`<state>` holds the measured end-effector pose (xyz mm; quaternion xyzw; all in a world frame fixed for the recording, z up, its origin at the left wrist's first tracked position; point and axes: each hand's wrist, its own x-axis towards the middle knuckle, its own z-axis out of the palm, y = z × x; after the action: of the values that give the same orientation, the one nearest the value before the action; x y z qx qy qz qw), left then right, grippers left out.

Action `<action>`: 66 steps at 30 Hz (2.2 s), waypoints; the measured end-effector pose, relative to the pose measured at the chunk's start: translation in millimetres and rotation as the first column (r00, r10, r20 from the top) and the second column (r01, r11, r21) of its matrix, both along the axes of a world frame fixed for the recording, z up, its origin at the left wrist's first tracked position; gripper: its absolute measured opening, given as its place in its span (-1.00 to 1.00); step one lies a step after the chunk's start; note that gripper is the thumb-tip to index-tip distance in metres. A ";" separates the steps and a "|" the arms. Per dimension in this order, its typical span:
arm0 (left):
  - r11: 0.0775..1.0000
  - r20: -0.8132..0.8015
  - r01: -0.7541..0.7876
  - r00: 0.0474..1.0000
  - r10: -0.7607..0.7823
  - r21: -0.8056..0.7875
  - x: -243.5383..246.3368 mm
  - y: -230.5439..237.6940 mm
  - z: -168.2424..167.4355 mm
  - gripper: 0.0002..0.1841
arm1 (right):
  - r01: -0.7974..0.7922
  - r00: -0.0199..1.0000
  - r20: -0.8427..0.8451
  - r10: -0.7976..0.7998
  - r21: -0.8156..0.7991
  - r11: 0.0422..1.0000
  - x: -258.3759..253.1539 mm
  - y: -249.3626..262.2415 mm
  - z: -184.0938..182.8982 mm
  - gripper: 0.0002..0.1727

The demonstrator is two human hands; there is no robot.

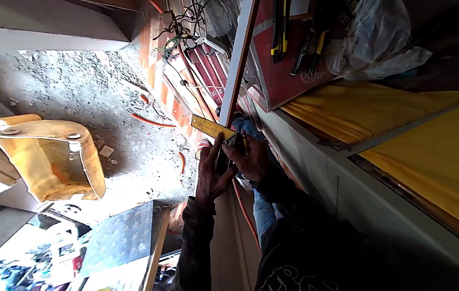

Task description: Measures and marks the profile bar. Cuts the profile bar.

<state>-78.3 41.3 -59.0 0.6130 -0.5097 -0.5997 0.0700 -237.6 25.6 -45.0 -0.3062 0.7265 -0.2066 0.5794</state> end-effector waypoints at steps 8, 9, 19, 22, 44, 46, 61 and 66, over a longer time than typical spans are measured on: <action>1.000 -0.005 0.011 1.000 -0.011 -0.017 0.8 0.5 -2.7 -0.04 | -0.007 1.000 -0.010 0.007 0.020 1.000 -0.4 -1.8 0.0 -0.65; 1.000 -0.004 0.011 1.000 -0.011 -0.017 0.9 0.5 -2.7 -0.05 | -0.008 1.000 -0.008 0.008 0.019 1.000 -0.4 -1.9 0.0 -0.65; 0.998 0.076 0.044 0.996 -0.041 -0.047 1.8 1.0 -3.4 -0.06 | 0.032 0.996 -0.080 -0.039 -0.087 0.996 -30.2 -9.9 -1.8 -0.55; 0.995 0.134 0.062 0.990 -0.051 -0.076 2.7 2.8 -5.9 -0.06 | 0.167 0.978 -0.071 -0.198 -0.313 0.935 -47.4 -25.8 -3.1 -0.42; 0.989 0.255 0.133 0.961 -0.112 -0.068 -0.6 -2.1 1.1 -0.06 | -0.280 0.959 -0.200 0.199 -0.588 0.758 -25.5 -48.5 -20.8 -0.65; 0.988 0.261 0.137 0.958 -0.114 -0.072 0.7 -3.6 1.6 -0.06 | -0.253 0.967 -0.180 0.179 -0.611 0.750 -25.8 -52.0 -17.6 -0.64; 0.986 0.263 0.148 0.957 -0.123 -0.077 0.3 -4.9 3.1 -0.07 | -0.377 0.926 -0.233 0.296 -0.574 0.727 -23.6 -57.9 -23.3 -0.72; 0.986 0.261 0.144 0.958 -0.117 -0.085 -1.1 -2.6 0.9 -0.07 | -0.528 0.845 -0.390 0.366 -0.505 0.683 -41.4 -72.6 5.1 -0.65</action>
<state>-79.4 38.7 -58.0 0.6453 -0.5843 -0.4921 -0.0041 -279.0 -47.0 -39.9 -0.6651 0.5948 -0.2328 0.3868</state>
